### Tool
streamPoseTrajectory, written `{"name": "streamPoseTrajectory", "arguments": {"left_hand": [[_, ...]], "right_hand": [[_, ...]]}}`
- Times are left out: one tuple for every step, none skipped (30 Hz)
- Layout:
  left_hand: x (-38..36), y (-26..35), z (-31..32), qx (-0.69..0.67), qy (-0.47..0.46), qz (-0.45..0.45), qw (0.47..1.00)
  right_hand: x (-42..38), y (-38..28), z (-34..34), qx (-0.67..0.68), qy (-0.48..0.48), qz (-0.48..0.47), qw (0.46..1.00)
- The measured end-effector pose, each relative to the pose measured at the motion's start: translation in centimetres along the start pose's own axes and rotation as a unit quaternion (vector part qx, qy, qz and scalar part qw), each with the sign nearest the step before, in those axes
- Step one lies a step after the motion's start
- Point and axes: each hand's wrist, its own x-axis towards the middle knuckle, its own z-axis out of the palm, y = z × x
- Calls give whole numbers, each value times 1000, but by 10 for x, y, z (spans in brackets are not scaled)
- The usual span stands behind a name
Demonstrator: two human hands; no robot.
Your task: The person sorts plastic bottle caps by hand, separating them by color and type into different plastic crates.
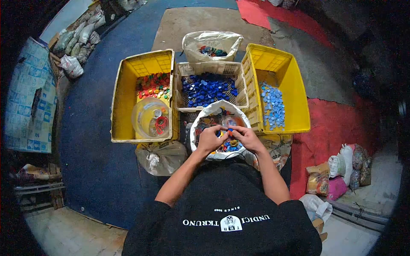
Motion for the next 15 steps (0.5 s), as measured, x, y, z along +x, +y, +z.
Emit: {"name": "streamPoseTrajectory", "arguments": {"left_hand": [[-2,3,-2,-6,5,-1,1000],[-1,3,-3,-5,5,-1,1000],[-1,3,-4,5,-4,1,1000],[-1,3,-4,16,-13,2,1000],[-1,4,-4,15,-14,2,1000],[0,5,-5,-52,-35,-26,998],[1,7,-6,-118,-56,-53,990],[0,8,-7,-118,-57,-53,990],[-1,9,-8,-187,-71,-81,976],[-1,10,-8,-255,-84,-106,957],[1,10,-9,-254,-84,-104,958],[1,8,-9,-345,-115,-195,911],[-2,7,-9,-429,-143,-284,846],[-3,6,-8,-429,-143,-284,846],[-2,6,-6,-463,-146,-317,815]], "right_hand": [[-2,-3,2,-13,-3,6,1000],[-3,-6,4,-27,-5,12,1000],[-2,-4,3,-26,-5,12,1000],[-3,-3,3,-26,-5,10,1000],[-3,-2,2,-26,-5,8,1000],[-3,-6,3,-26,-5,7,1000],[-4,-11,4,-24,-1,16,1000],[-5,-13,5,-21,3,27,999],[-6,-13,6,-20,4,28,999],[-5,-14,5,-32,2,14,999],[-2,-15,4,-45,1,0,999],[-2,-17,5,-45,2,0,999],[-2,-18,8,-33,0,-16,999],[-2,-20,9,-22,-1,-34,999],[0,-17,8,-28,3,-20,999]]}}
